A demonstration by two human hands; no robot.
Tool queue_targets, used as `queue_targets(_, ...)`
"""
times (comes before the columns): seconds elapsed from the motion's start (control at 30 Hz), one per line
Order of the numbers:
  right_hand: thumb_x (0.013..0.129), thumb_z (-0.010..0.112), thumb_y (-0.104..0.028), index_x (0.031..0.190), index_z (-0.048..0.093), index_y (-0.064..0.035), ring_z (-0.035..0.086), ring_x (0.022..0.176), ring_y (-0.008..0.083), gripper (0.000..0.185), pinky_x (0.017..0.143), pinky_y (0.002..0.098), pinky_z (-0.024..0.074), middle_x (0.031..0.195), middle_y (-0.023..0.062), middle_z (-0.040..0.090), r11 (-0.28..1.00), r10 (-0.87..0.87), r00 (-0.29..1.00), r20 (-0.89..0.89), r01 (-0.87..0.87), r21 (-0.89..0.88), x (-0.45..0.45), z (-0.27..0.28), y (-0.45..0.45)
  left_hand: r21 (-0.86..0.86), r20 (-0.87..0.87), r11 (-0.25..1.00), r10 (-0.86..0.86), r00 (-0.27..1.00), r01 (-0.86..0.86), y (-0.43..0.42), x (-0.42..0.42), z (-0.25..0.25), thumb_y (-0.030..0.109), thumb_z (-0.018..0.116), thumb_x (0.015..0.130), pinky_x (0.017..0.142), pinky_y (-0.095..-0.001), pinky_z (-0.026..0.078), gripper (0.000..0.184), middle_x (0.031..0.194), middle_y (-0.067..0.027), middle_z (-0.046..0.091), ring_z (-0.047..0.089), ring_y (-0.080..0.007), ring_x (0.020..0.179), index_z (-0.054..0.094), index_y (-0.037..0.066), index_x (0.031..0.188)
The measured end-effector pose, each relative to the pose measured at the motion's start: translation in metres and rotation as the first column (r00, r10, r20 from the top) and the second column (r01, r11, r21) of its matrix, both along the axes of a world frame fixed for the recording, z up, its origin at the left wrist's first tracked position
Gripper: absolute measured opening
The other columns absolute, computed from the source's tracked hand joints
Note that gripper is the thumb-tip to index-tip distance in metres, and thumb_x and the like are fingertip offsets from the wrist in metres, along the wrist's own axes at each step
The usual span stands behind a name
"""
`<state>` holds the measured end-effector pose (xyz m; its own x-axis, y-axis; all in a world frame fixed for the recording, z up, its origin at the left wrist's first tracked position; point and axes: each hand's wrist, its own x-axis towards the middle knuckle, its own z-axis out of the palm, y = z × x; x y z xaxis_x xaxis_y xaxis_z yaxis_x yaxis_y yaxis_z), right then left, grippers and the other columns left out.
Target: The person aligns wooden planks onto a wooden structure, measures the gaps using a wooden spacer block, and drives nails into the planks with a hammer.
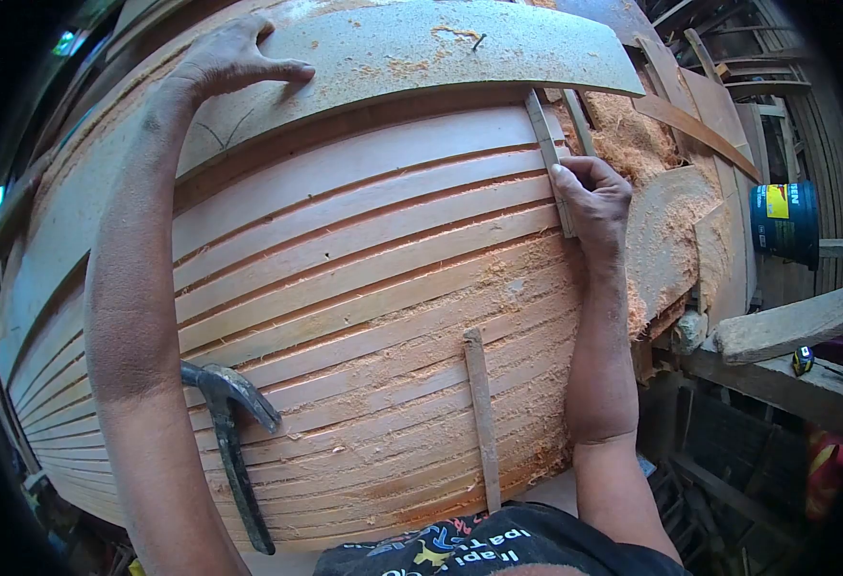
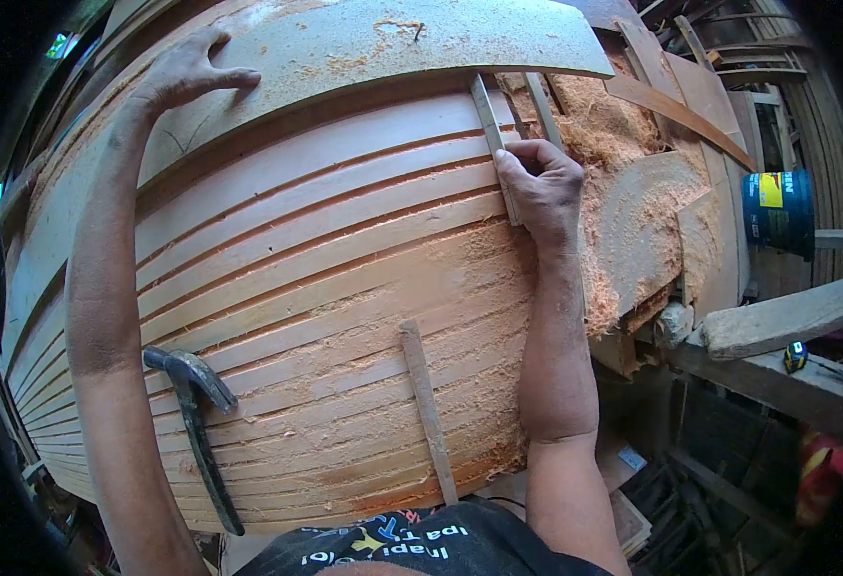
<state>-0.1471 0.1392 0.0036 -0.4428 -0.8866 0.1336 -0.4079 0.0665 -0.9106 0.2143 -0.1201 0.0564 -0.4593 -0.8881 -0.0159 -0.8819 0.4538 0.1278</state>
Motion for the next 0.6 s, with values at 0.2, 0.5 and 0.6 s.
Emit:
queue_targets(0.2,0.084,0.073,-0.008,0.09,0.071,-0.0011,0.059,0.068,0.0028,0.01,0.062,0.0191,0.0486,0.076,-0.0024,0.067,1.0,-0.003,0.999,0.038,0.003,-0.004,0.002,0.002,0.0,-0.027,0.008,0.999,0.037,0.999,-0.037,-0.002,0.002,-0.008,0.081,0.072,0.052,0.107,-0.0417,0.041,0.118,0.13,-0.0234,0.054,0.053,-0.0343,0.122,0.05,-0.001,0.134)
queue_targets(0.5,0.083,0.073,-0.008,0.09,0.071,-0.0009,0.059,0.068,0.0026,0.01,0.062,0.019,0.0488,0.076,-0.0022,0.067,1.0,-0.008,1.0,0.017,0.008,0.005,0.001,0.001,0.0,-0.002,0.012,1.0,0.008,1.0,-0.008,0.0,0.0,0.0,0.081,0.071,0.053,0.106,-0.0425,0.041,0.116,0.131,-0.0236,0.054,0.054,-0.0336,0.122,0.05,0.0,0.134)
queue_targets(0.6,0.083,0.073,-0.008,0.09,0.071,-0.0009,0.058,0.068,0.0024,0.01,0.062,0.019,0.0488,0.076,-0.0022,0.067,1.0,-0.005,1.0,0.022,0.005,-0.004,0.002,0.002,0.001,0.045,0.054,0.998,0.037,0.998,-0.04,0.004,-0.004,0.007,0.081,0.072,0.053,0.105,-0.0428,0.041,0.116,0.129,-0.024,0.055,0.054,-0.0341,0.121,0.051,-0.001,0.133)
